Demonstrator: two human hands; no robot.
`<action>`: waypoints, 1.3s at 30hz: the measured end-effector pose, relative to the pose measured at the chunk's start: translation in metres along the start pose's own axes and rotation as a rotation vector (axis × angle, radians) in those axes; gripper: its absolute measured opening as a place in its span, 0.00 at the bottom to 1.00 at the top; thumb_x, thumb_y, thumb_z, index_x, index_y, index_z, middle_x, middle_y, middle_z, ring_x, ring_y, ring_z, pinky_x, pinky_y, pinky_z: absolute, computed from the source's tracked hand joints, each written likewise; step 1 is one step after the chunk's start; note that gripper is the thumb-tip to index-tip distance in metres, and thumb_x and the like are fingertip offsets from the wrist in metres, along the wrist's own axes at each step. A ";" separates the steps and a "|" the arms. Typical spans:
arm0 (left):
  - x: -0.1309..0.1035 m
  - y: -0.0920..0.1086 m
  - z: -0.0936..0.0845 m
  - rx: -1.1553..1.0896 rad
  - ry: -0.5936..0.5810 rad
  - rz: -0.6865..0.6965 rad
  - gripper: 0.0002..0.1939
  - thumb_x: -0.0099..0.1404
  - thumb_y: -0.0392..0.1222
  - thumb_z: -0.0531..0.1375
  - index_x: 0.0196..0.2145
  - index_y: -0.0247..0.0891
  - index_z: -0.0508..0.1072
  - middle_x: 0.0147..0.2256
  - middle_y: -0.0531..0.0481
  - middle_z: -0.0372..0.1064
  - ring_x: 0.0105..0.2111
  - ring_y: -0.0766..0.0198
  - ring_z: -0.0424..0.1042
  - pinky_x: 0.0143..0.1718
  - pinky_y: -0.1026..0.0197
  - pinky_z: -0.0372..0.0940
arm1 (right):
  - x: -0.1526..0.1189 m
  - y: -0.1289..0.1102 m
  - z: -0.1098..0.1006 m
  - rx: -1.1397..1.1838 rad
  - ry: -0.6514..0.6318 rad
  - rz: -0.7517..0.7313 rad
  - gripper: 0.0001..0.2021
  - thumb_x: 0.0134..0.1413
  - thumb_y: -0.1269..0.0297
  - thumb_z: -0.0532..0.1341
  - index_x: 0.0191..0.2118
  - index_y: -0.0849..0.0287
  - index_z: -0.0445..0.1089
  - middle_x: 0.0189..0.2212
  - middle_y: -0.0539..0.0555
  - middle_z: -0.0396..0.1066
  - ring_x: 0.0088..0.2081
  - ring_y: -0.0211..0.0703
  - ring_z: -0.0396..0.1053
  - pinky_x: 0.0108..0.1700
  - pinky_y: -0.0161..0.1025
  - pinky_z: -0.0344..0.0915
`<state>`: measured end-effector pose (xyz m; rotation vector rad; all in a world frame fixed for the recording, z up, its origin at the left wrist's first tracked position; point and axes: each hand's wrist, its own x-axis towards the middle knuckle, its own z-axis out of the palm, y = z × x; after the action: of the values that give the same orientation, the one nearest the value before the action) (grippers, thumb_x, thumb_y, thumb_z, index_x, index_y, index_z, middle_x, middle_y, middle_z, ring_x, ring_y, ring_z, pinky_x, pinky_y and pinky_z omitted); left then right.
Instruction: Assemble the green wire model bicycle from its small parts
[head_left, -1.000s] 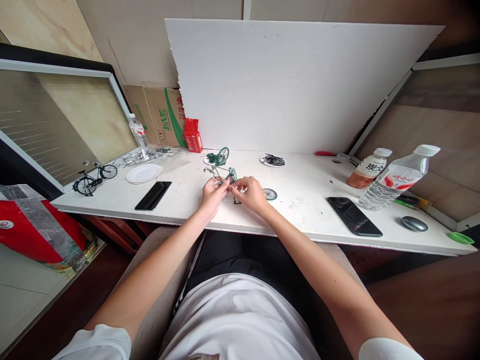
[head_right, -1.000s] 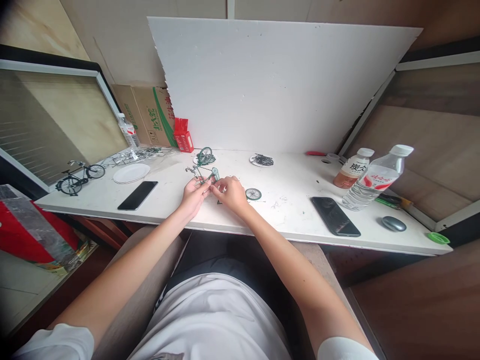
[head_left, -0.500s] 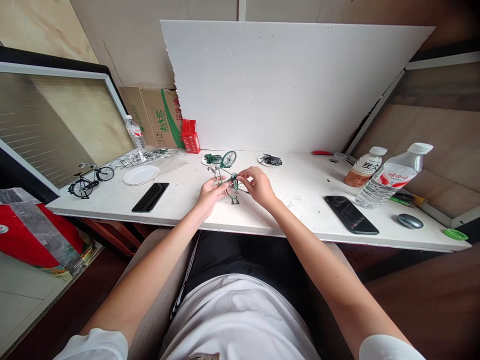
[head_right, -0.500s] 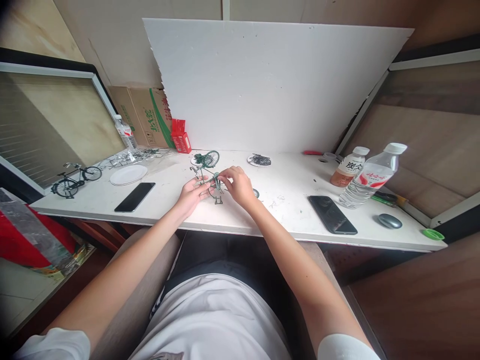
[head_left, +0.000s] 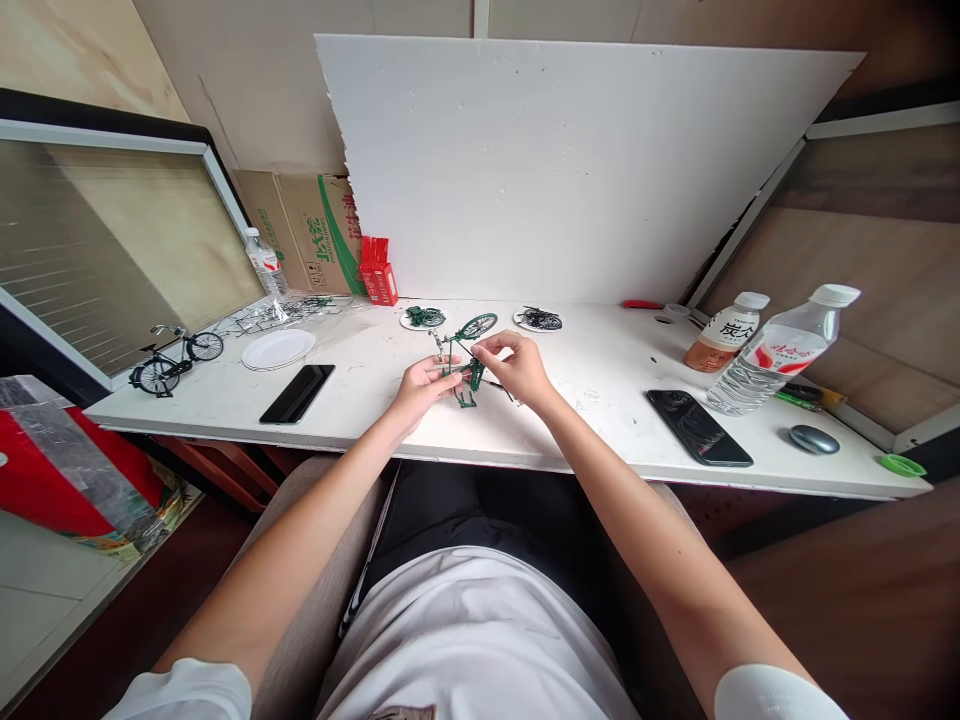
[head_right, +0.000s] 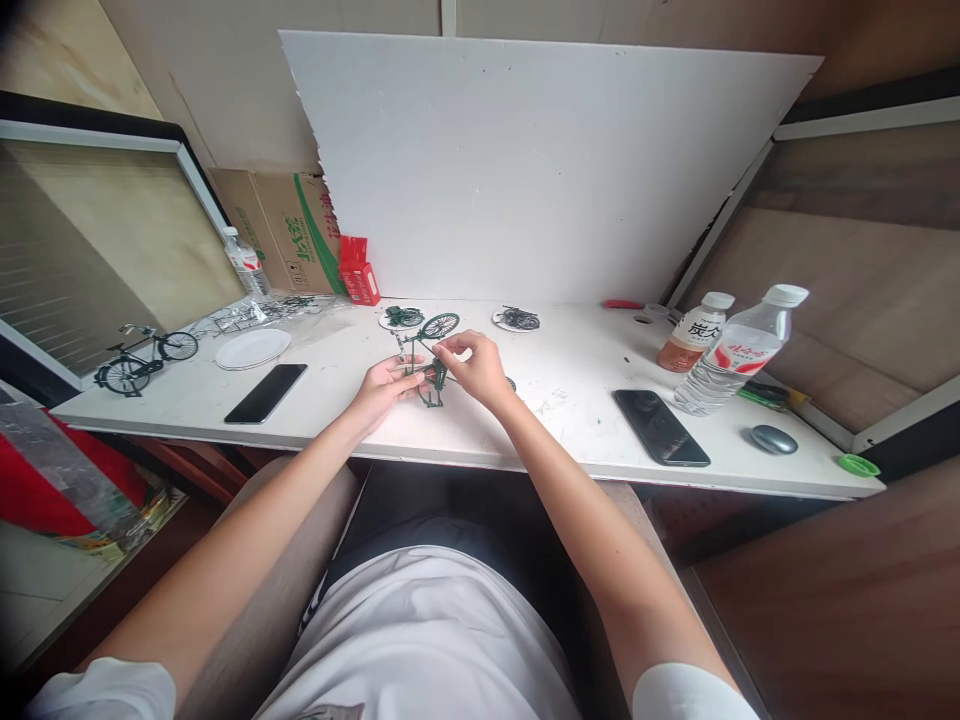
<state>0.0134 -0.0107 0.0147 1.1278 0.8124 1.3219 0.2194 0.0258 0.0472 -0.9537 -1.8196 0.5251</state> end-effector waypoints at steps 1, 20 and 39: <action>0.001 0.000 -0.001 0.003 -0.001 -0.004 0.25 0.58 0.40 0.78 0.51 0.34 0.78 0.46 0.38 0.83 0.35 0.56 0.83 0.51 0.48 0.74 | 0.000 -0.003 -0.001 -0.025 -0.009 -0.031 0.21 0.67 0.41 0.65 0.39 0.55 0.81 0.44 0.59 0.81 0.49 0.52 0.75 0.48 0.47 0.73; 0.005 -0.005 -0.004 -0.031 -0.009 -0.025 0.26 0.58 0.41 0.78 0.52 0.34 0.77 0.45 0.38 0.83 0.38 0.55 0.83 0.51 0.48 0.74 | -0.001 -0.009 -0.005 -0.108 -0.033 -0.188 0.19 0.73 0.44 0.60 0.42 0.54 0.79 0.45 0.60 0.78 0.50 0.54 0.71 0.47 0.47 0.71; 0.006 -0.007 -0.012 0.054 -0.038 -0.003 0.29 0.57 0.43 0.79 0.52 0.34 0.75 0.45 0.40 0.82 0.37 0.59 0.82 0.46 0.55 0.74 | 0.003 0.016 -0.002 0.346 -0.226 0.310 0.29 0.54 0.32 0.69 0.34 0.58 0.76 0.34 0.53 0.75 0.36 0.40 0.69 0.33 0.36 0.69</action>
<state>0.0047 -0.0023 0.0050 1.1898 0.8258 1.2793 0.2265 0.0375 0.0387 -0.9672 -1.7061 1.1408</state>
